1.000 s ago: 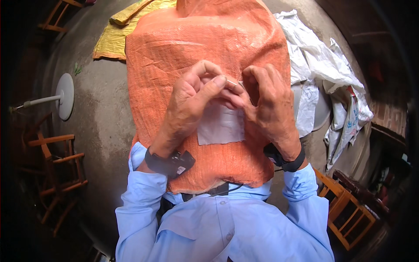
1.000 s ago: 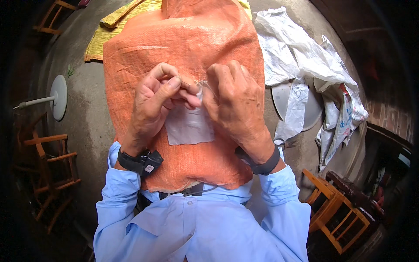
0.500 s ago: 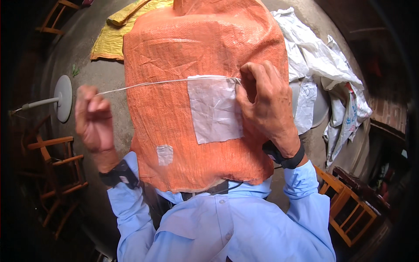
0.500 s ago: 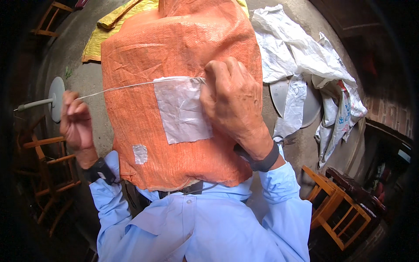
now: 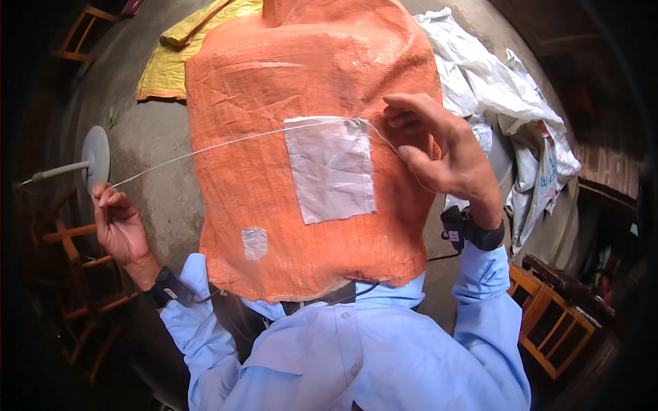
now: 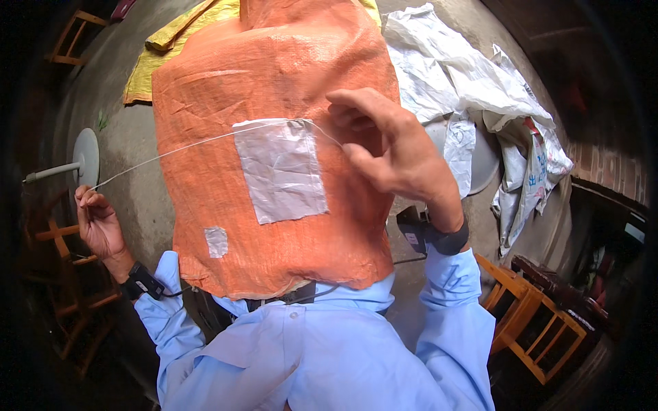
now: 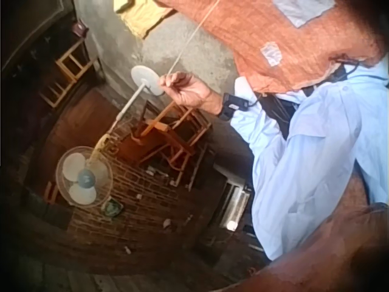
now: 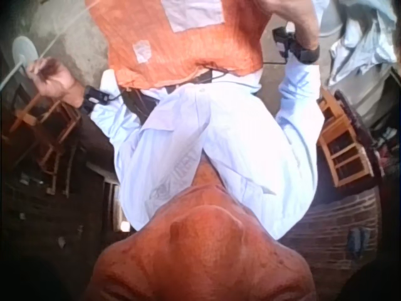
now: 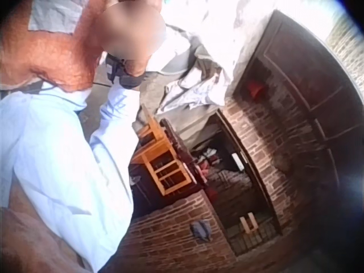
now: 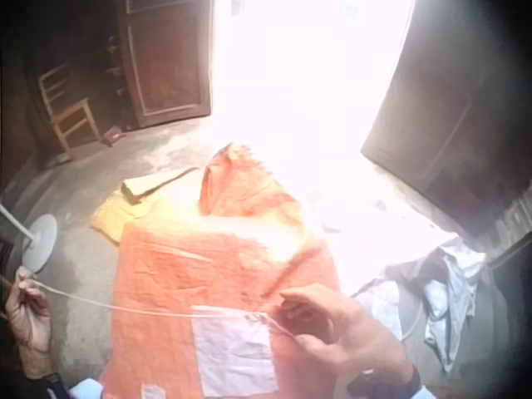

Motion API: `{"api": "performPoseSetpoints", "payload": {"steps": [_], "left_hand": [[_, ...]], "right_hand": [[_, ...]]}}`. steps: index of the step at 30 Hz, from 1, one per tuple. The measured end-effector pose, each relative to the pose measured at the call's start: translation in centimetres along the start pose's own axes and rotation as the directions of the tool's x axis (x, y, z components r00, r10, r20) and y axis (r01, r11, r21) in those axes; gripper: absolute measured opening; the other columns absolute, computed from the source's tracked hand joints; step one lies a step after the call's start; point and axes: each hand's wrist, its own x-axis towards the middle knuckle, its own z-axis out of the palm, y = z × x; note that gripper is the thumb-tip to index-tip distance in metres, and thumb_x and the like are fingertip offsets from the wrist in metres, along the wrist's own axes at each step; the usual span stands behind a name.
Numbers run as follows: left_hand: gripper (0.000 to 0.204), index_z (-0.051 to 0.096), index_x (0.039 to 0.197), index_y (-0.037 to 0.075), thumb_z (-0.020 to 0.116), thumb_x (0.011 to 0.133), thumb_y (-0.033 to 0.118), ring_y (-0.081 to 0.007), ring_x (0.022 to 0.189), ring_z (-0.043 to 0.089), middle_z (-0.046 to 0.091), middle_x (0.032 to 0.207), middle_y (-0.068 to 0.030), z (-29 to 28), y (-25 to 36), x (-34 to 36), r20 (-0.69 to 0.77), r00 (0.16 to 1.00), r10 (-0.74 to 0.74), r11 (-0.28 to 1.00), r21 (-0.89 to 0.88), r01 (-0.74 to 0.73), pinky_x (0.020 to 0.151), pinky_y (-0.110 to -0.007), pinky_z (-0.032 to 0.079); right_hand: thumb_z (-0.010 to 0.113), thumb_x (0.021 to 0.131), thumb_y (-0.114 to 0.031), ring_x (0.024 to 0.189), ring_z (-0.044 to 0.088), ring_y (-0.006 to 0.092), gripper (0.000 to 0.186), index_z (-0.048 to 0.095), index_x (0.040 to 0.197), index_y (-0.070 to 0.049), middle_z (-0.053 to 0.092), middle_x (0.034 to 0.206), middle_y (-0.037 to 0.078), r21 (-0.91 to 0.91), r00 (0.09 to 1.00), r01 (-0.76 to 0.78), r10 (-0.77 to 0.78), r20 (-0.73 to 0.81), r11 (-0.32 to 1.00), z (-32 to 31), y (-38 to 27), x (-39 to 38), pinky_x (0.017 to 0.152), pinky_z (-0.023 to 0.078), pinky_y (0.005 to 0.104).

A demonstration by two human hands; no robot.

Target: Repairing a hole in a large plastic bag by sewing a plastic patch over it.

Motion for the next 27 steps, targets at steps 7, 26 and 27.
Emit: {"api": "performPoseSetpoints", "payload": {"steps": [7,26,27], "left_hand": [[0.016,0.049,0.123,-0.003,0.056,0.110,-0.008,-0.0204,0.108,0.062,0.051,0.119,-0.0096,-1.6,2.5,0.6,-0.020,1.000,0.003,1.000,0.029,-0.002,0.108,-0.038,0.056],[0.014,0.051,0.127,-0.006,0.055,0.114,-0.003,-0.0222,0.111,0.065,0.056,0.124,-0.0120,-7.6,13.9,-0.6,-0.111,0.982,0.153,0.986,0.082,-0.145,0.109,-0.038,0.057],[0.014,0.051,0.127,-0.006,0.055,0.114,-0.003,-0.0223,0.111,0.065,0.056,0.123,-0.0120,-7.6,14.1,-0.5,-0.116,0.981,0.156,0.985,0.091,-0.146,0.109,-0.038,0.057]], "right_hand": [[0.065,0.106,0.001,0.117,0.073,0.0158,0.037,0.066,0.143,0.005,0.076,0.124,0.010,0.206,0.991,-0.119,0.130,-0.038,0.971,-0.4,0.9,0.2,0.107,0.059,0.0303],[0.086,0.099,-0.013,0.081,0.069,0.0112,0.020,0.075,0.108,0.001,0.074,0.094,0.005,-0.276,0.977,-0.111,0.054,-0.204,0.955,2.5,-0.8,2.1,0.074,0.059,0.0281],[0.086,0.097,-0.014,0.080,0.071,0.0154,0.020,0.075,0.105,0.001,0.074,0.093,0.007,-0.288,0.975,-0.117,0.054,-0.217,0.950,2.7,-0.8,2.3,0.074,0.059,0.0314]]}}
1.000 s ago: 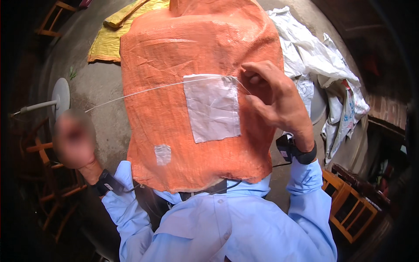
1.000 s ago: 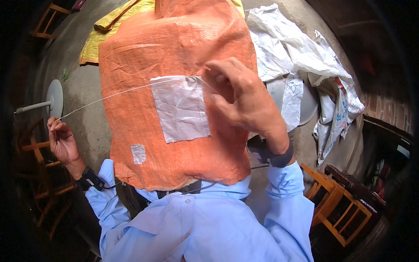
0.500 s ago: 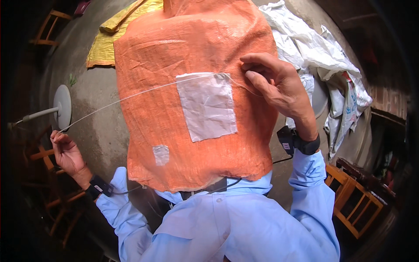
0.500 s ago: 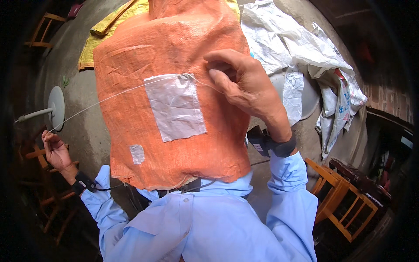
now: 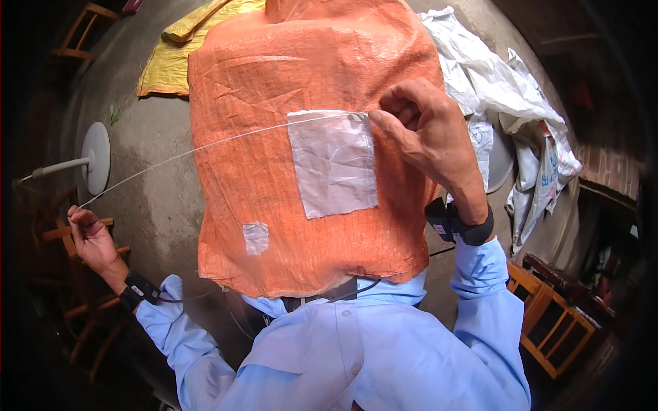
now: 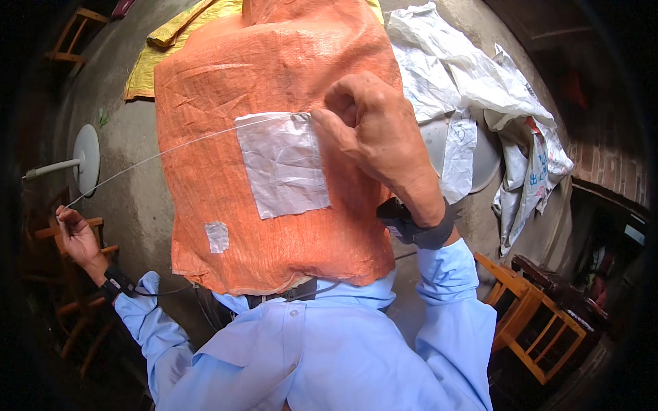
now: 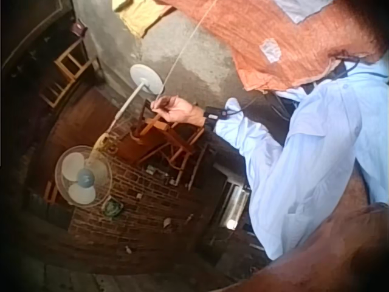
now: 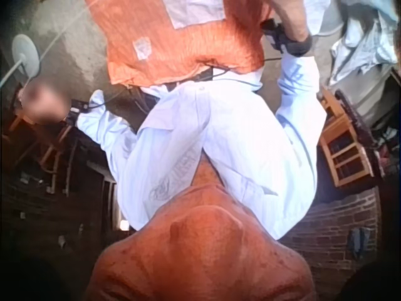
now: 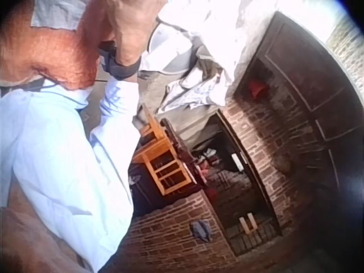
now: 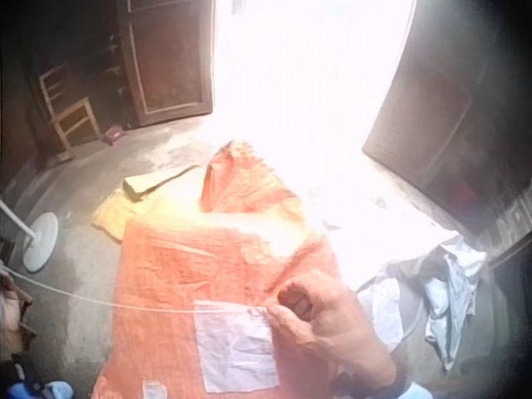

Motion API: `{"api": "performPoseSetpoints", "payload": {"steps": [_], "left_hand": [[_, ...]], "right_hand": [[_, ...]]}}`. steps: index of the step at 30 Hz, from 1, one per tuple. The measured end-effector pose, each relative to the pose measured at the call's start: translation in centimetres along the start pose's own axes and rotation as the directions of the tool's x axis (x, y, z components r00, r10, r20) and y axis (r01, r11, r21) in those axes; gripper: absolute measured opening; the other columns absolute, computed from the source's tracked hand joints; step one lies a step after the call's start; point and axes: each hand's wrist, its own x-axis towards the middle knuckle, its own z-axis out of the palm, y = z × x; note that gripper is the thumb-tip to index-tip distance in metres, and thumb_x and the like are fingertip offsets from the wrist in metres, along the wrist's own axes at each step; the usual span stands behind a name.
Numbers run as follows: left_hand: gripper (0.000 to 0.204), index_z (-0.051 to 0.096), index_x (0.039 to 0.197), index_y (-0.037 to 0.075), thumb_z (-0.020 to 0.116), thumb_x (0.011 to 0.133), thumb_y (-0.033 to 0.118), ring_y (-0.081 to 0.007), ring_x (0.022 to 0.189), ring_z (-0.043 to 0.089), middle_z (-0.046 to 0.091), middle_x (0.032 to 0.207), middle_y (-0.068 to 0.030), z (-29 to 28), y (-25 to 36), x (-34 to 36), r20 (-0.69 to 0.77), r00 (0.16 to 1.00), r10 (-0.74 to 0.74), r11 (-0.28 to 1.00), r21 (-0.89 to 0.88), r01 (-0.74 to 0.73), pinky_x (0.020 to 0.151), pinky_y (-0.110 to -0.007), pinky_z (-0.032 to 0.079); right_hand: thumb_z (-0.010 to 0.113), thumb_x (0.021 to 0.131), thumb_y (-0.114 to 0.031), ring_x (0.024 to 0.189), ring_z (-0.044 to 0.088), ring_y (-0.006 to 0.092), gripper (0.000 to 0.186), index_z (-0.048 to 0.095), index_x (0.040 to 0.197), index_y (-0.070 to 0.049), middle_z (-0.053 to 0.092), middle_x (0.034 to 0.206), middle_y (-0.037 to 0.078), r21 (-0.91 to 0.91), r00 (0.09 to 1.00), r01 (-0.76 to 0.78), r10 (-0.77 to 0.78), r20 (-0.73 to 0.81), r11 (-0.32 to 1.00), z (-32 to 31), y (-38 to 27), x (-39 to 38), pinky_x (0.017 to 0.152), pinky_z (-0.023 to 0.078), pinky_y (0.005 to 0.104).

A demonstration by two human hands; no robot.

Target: Repairing a hole in a large plastic bag by sewing a plastic patch over it.

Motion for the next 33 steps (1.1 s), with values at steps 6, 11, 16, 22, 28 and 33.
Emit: {"api": "performPoseSetpoints", "payload": {"steps": [6,11,16,22,28,33], "left_hand": [[0.014,0.051,0.128,-0.006,0.054,0.114,-0.003,-0.0229,0.111,0.065,0.056,0.123,-0.0124,-0.2,0.5,0.2,-0.013,1.000,-0.004,1.000,-0.010,0.004,0.109,-0.038,0.057],[0.013,0.051,0.127,-0.006,0.054,0.114,-0.003,-0.0231,0.110,0.065,0.056,0.122,-0.0126,-0.7,0.7,0.5,0.011,1.000,-0.021,0.999,-0.031,0.021,0.108,-0.038,0.057],[0.013,0.052,0.126,-0.007,0.055,0.113,-0.004,-0.0233,0.110,0.064,0.057,0.122,-0.0127,-0.7,0.8,0.6,0.020,0.999,-0.037,0.999,-0.037,0.038,0.108,-0.039,0.057],[0.020,0.055,0.131,-0.010,0.056,0.112,-0.006,-0.0249,0.113,0.066,0.061,0.126,-0.0155,-2.5,2.1,0.9,0.024,1.000,-0.014,1.000,0.011,0.014,0.110,-0.039,0.057],[0.025,0.058,0.135,-0.011,0.060,0.111,-0.004,-0.0257,0.114,0.067,0.065,0.124,-0.0164,-4.5,6.0,1.7,-0.052,0.997,0.059,0.990,0.130,-0.052,0.111,-0.038,0.058],[0.025,0.058,0.134,-0.011,0.062,0.111,-0.001,-0.0234,0.111,0.066,0.065,0.119,-0.0151,-3.5,5.0,1.3,-0.039,0.999,0.036,0.988,0.151,-0.030,0.110,-0.037,0.058]], "right_hand": [[0.086,0.092,-0.017,0.080,0.075,0.0261,0.021,0.074,0.097,0.000,0.074,0.092,0.013,-0.088,0.999,-0.019,0.015,-0.048,0.996,0.9,-0.2,0.3,0.074,0.060,0.0401],[0.086,0.092,-0.015,0.081,0.076,0.0261,0.018,0.076,0.097,-0.001,0.075,0.093,0.013,-0.137,0.998,-0.002,-0.008,-0.066,0.991,0.9,0.0,0.3,0.075,0.060,0.0401],[0.087,0.091,-0.016,0.081,0.076,0.0282,0.019,0.076,0.096,-0.001,0.076,0.093,0.014,-0.131,0.997,-0.058,0.052,-0.051,0.990,0.7,-0.6,0.3,0.076,0.060,0.0411],[0.089,0.088,-0.017,0.079,0.076,0.0242,0.022,0.076,0.096,-0.001,0.076,0.090,0.012,-0.236,0.998,-0.031,0.019,-0.052,0.971,0.8,-0.4,0.8,0.075,0.061,0.0380],[0.090,0.087,-0.018,0.077,0.075,0.0213,0.023,0.076,0.095,-0.001,0.076,0.086,0.010,-0.234,0.998,-0.056,0.048,-0.043,0.971,0.8,-0.5,1.0,0.074,0.061,0.0364],[0.089,0.088,-0.017,0.077,0.075,0.0205,0.023,0.076,0.096,-0.001,0.076,0.086,0.009,-0.247,0.998,-0.053,0.042,-0.050,0.968,0.7,-0.3,0.9,0.074,0.061,0.0359]]}}
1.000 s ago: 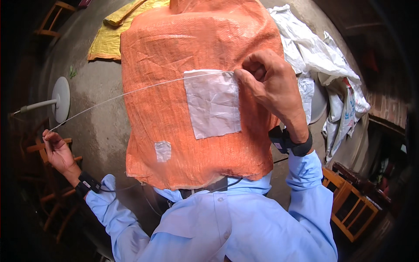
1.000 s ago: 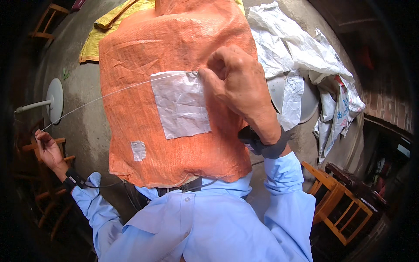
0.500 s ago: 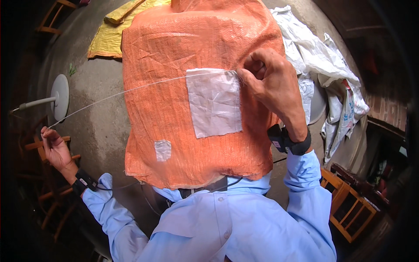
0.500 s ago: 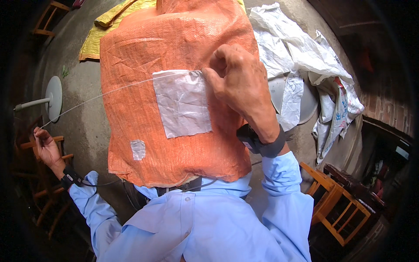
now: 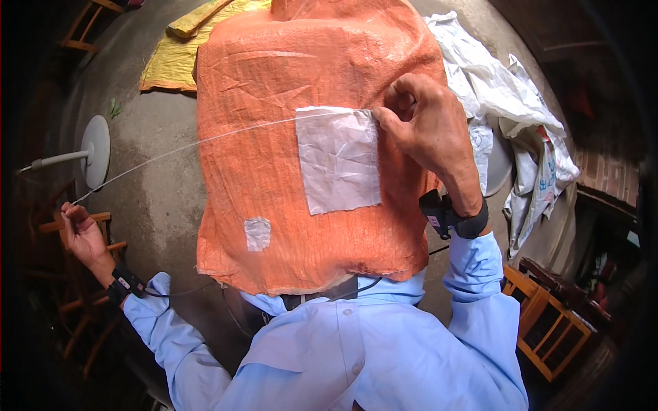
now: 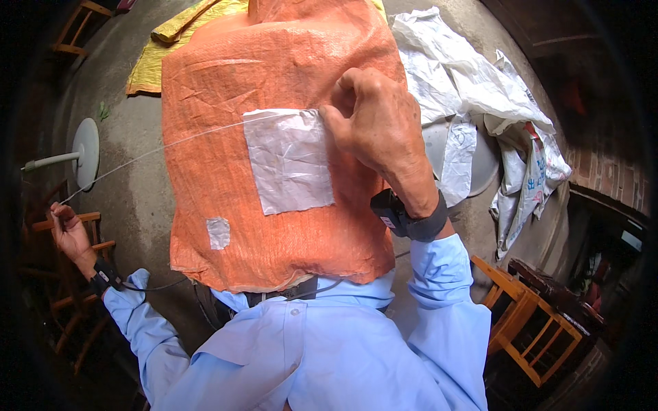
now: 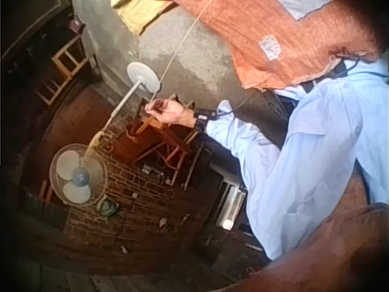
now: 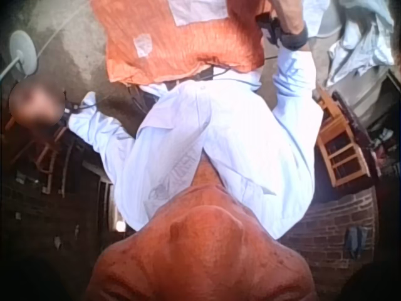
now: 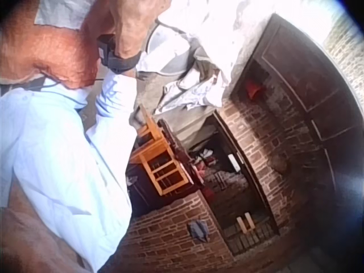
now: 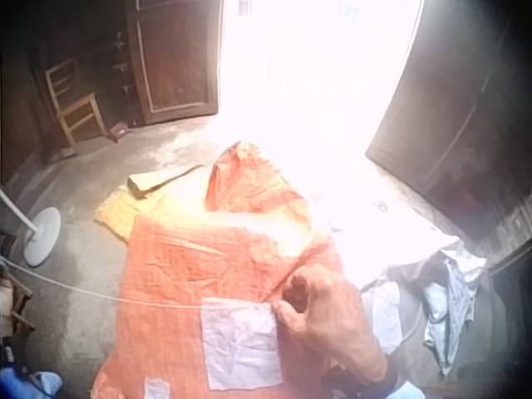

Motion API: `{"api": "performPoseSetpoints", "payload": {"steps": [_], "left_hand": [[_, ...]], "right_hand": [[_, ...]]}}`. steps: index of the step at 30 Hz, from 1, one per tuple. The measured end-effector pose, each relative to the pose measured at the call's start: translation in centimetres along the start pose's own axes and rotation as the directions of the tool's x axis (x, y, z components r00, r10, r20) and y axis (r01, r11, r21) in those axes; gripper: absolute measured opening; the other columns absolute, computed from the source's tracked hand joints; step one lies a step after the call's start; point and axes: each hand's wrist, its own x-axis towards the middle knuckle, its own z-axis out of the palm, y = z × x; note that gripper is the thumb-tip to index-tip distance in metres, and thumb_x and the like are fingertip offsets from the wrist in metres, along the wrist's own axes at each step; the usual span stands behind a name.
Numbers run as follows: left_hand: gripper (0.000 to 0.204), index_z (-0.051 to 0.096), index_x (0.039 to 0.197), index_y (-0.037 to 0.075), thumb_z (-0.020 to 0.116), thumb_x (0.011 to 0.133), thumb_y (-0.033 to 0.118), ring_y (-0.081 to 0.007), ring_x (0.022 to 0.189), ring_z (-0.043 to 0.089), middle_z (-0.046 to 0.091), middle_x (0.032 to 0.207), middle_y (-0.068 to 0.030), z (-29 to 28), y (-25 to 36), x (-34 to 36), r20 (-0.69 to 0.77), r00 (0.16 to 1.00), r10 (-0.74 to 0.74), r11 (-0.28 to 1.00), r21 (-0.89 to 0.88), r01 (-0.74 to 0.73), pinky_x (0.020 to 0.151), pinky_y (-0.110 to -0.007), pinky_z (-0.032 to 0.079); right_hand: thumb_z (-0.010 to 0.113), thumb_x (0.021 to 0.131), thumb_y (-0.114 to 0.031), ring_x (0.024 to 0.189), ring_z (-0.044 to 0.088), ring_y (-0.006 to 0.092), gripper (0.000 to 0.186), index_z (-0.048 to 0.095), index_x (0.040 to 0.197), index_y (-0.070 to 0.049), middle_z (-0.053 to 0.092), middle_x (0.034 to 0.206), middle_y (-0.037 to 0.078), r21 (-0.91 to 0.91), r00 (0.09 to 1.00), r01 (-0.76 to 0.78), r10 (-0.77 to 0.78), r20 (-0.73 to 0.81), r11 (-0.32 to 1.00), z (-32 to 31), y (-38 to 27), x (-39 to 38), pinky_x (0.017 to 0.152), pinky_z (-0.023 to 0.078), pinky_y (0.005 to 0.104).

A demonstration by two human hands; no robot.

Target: Repairing a hole in a large plastic bag by sewing a plastic patch over it.

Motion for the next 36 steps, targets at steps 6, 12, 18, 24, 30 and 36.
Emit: {"api": "performPoseSetpoints", "payload": {"steps": [6,12,18,24,30,36], "left_hand": [[0.021,0.053,0.130,-0.007,0.062,0.113,0.003,-0.0171,0.097,0.067,0.062,0.104,-0.0111,17.3,-5.6,-5.6,0.332,0.929,-0.166,0.978,0.177,0.112,0.101,-0.034,0.061],[0.018,0.063,0.124,-0.005,0.068,0.107,-0.002,-0.0247,0.077,0.077,0.076,0.095,-0.0132,32.7,-17.0,-13.1,0.678,0.579,-0.453,0.886,0.272,0.375,0.067,-0.039,0.063],[0.017,0.076,0.114,-0.001,0.077,0.098,-0.005,-0.0218,0.086,0.080,0.081,0.100,-0.0131,38.7,-27.2,-18.3,0.586,0.473,-0.658,0.686,0.726,0.054,0.077,-0.034,0.062],[0.016,0.079,0.110,0.002,0.082,0.096,-0.003,-0.0177,0.086,0.071,0.074,0.102,-0.0093,38.4,-29.9,-19.5,0.619,0.615,-0.489,0.731,0.675,-0.099,0.073,-0.031,0.055],[0.012,0.081,0.104,0.003,0.086,0.094,0.000,-0.0166,0.083,0.070,0.074,0.097,-0.0086,37.8,-29.7,-19.7,0.592,0.627,-0.506,0.699,0.708,-0.105,0.071,-0.031,0.054],[0.013,0.082,0.104,0.003,0.087,0.092,0.001,-0.0178,0.083,0.072,0.075,0.096,-0.0093,38.0,-29.5,-20.2,0.607,0.629,-0.485,0.670,0.721,-0.179,0.070,-0.031,0.055]], "right_hand": [[0.085,0.091,-0.021,0.083,0.078,0.0252,0.025,0.078,0.100,0.001,0.079,0.092,0.013,0.183,0.999,-0.016,0.006,0.053,0.983,-0.3,0.7,0.1,0.076,0.062,0.0374],[0.080,0.098,-0.014,0.080,0.073,0.0162,0.018,0.077,0.106,0.002,0.076,0.090,0.009,0.243,0.998,0.029,-0.041,0.045,0.970,-0.9,0.5,-0.4,0.075,0.059,0.0319],[0.078,0.092,-0.001,0.086,0.073,0.0197,0.010,0.080,0.101,0.004,0.076,0.098,0.013,0.833,0.964,0.067,-0.251,0.088,0.549,-5.8,-3.1,-6.2,0.078,0.057,0.0334],[0.090,0.083,-0.009,0.082,0.074,0.0242,0.016,0.080,0.088,0.002,0.077,0.086,0.013,0.697,0.968,0.148,-0.249,0.045,0.702,-7.6,-4.3,-10.0,0.074,0.055,0.0337],[0.087,0.085,0.004,0.075,0.076,0.0201,0.013,0.080,0.096,0.003,0.078,0.086,0.012,0.714,0.944,0.097,-0.291,0.154,0.693,-7.5,-3.8,-10.3,0.067,0.058,0.0308],[0.087,0.086,0.003,0.075,0.078,0.0199,0.013,0.080,0.097,0.003,0.078,0.085,0.012,0.711,0.941,0.063,-0.280,0.191,0.700,-7.9,-4.3,-10.8,0.067,0.059,0.0316]]}}
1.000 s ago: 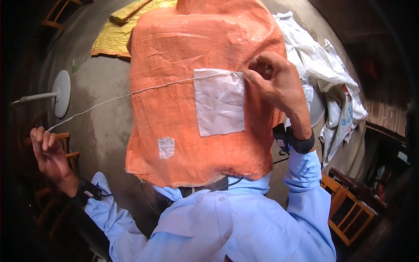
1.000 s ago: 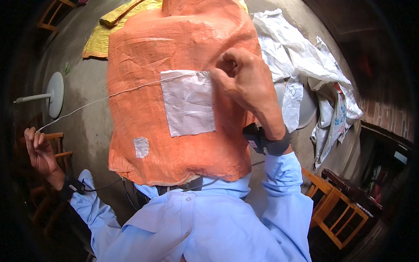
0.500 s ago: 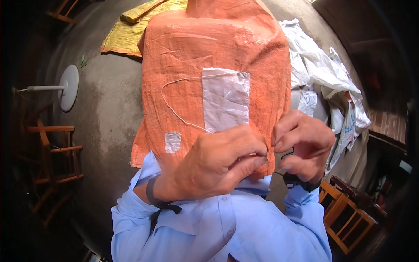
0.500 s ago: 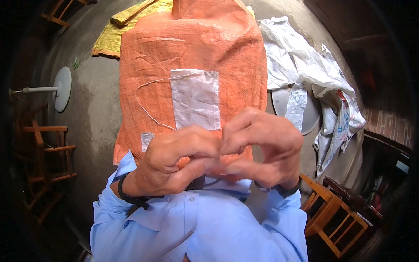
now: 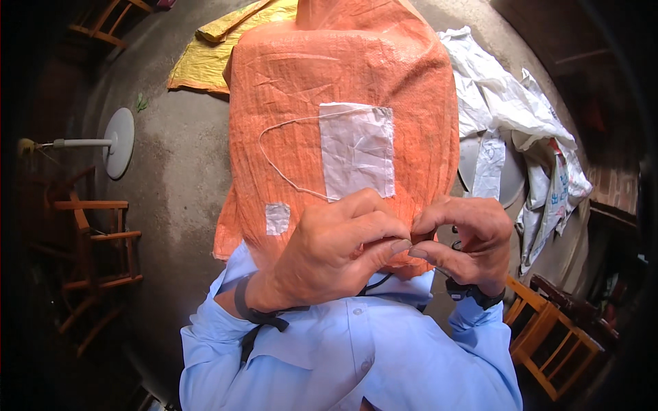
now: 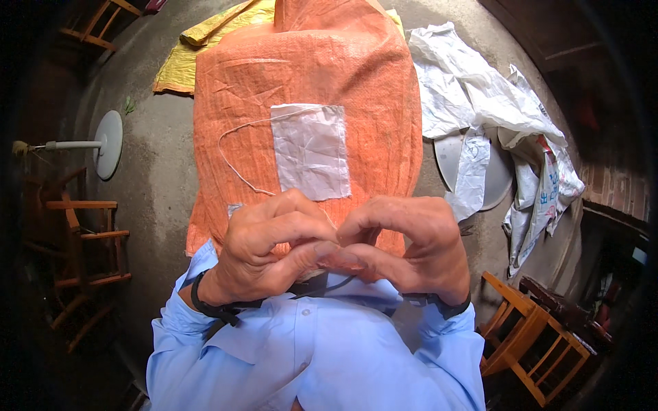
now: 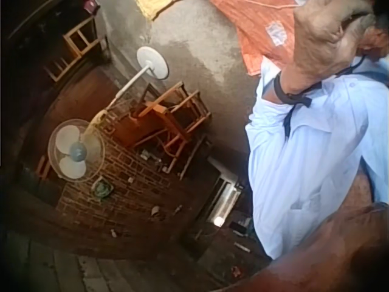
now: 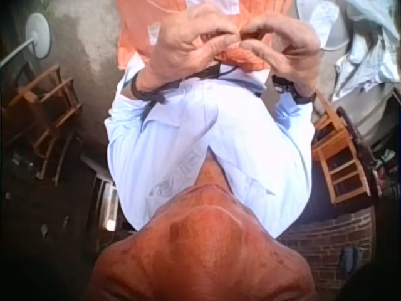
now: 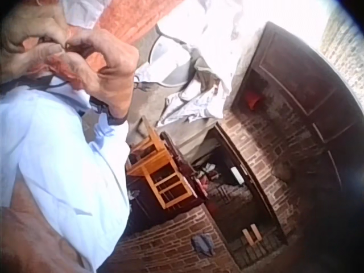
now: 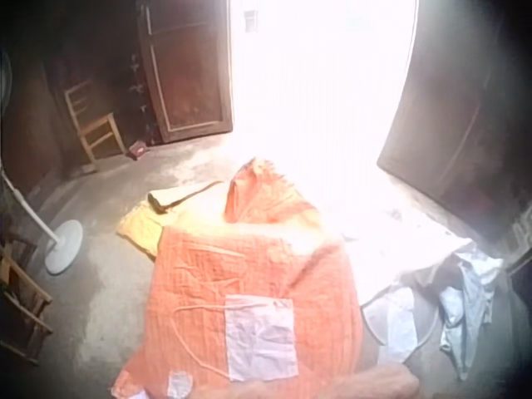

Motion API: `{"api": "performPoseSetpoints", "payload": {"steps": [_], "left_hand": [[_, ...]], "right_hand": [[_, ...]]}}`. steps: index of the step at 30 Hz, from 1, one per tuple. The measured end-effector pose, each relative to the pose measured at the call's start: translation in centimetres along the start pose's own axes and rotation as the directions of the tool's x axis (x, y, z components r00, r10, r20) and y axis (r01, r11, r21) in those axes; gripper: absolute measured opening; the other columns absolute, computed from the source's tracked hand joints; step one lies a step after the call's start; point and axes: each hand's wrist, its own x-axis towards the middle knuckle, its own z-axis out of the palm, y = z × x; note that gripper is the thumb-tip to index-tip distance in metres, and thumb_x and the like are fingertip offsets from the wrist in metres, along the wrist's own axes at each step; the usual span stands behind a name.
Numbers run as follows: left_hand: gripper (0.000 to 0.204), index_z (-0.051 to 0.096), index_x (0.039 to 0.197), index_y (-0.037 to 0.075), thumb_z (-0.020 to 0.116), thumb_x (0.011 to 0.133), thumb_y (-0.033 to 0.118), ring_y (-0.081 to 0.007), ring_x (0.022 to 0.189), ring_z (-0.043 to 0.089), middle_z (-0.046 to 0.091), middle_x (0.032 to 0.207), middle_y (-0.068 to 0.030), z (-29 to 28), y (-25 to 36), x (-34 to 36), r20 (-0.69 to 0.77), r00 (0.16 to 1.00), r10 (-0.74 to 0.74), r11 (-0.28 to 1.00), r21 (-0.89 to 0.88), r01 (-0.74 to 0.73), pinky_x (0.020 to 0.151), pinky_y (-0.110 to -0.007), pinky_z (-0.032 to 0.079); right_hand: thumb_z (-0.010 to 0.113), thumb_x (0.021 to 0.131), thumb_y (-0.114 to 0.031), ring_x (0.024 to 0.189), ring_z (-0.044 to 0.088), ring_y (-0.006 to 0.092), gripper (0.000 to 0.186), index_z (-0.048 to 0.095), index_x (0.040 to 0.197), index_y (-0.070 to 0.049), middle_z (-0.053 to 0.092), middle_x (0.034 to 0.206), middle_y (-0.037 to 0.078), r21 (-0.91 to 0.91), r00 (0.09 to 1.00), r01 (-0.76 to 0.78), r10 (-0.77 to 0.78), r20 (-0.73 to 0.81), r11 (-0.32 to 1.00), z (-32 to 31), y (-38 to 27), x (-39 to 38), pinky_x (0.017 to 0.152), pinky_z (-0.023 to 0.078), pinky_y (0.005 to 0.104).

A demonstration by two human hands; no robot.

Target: Repairing a hole in a large plastic bag by sewing a plastic patch over it.

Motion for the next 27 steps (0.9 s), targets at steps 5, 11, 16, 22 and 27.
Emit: {"api": "performPoseSetpoints", "payload": {"steps": [5,11,16,22,27], "left_hand": [[0.021,0.079,0.110,0.000,0.087,0.091,0.003,-0.0178,0.081,0.072,0.076,0.094,-0.0094,-0.7,1.0,-0.1,-0.051,0.995,0.084,0.988,0.130,-0.077,0.068,-0.031,0.056],[0.024,0.075,0.118,-0.004,0.081,0.095,0.000,-0.0178,0.080,0.071,0.076,0.100,-0.0128,-6.2,0.9,-1.7,-0.269,0.936,0.229,0.971,0.128,-0.201,0.071,-0.031,0.058],[0.020,0.075,0.118,-0.004,0.076,0.098,-0.005,-0.0155,0.081,0.069,0.074,0.100,-0.0123,-8.4,-0.2,-2.1,-0.394,0.919,0.021,0.996,-0.075,-0.055,0.074,-0.030,0.058],[0.027,0.074,0.120,0.000,0.076,0.094,-0.006,-0.0233,0.091,0.075,0.074,0.107,-0.0117,-7.9,-3.2,0.4,-0.024,0.990,0.140,0.897,0.426,-0.117,0.078,-0.035,0.059],[0.036,0.072,0.123,0.000,0.077,0.088,-0.003,-0.0334,0.112,0.074,0.074,0.121,-0.0146,-6.3,-4.8,3.1,0.169,0.936,0.309,0.683,0.646,-0.342,0.095,-0.047,0.059]], "right_hand": [[0.085,0.088,0.003,0.071,0.077,0.0199,0.010,0.080,0.097,0.003,0.079,0.086,0.013,-0.028,0.999,0.016,-0.018,-0.047,0.999,-0.5,-0.8,-0.7,0.065,0.058,0.0310],[0.077,0.100,0.001,0.075,0.065,0.0106,0.009,0.078,0.099,-0.008,0.066,0.094,0.002,0.719,0.882,0.462,-0.355,-0.311,0.519,-9.9,0.3,-6.8,0.064,0.061,0.0276],[0.070,0.097,0.008,0.079,0.061,0.0139,0.016,0.071,0.095,-0.008,0.062,0.095,0.003,0.694,0.721,0.691,-0.273,-0.638,0.203,-13.2,-1.7,-10.4,0.071,0.060,0.0310],[0.067,0.088,0.015,0.082,0.059,0.0165,0.023,0.065,0.101,-0.004,0.059,0.096,0.006,0.574,0.591,0.806,-0.182,-0.786,0.142,-15.8,-1.3,-13.2,0.076,0.055,0.0315],[0.071,0.099,0.006,0.089,0.060,0.0159,0.013,0.066,0.110,0.000,0.061,0.099,0.006,0.375,0.481,0.757,-0.068,-0.874,0.534,-24.8,3.9,-18.3,0.082,0.053,0.0305]]}}
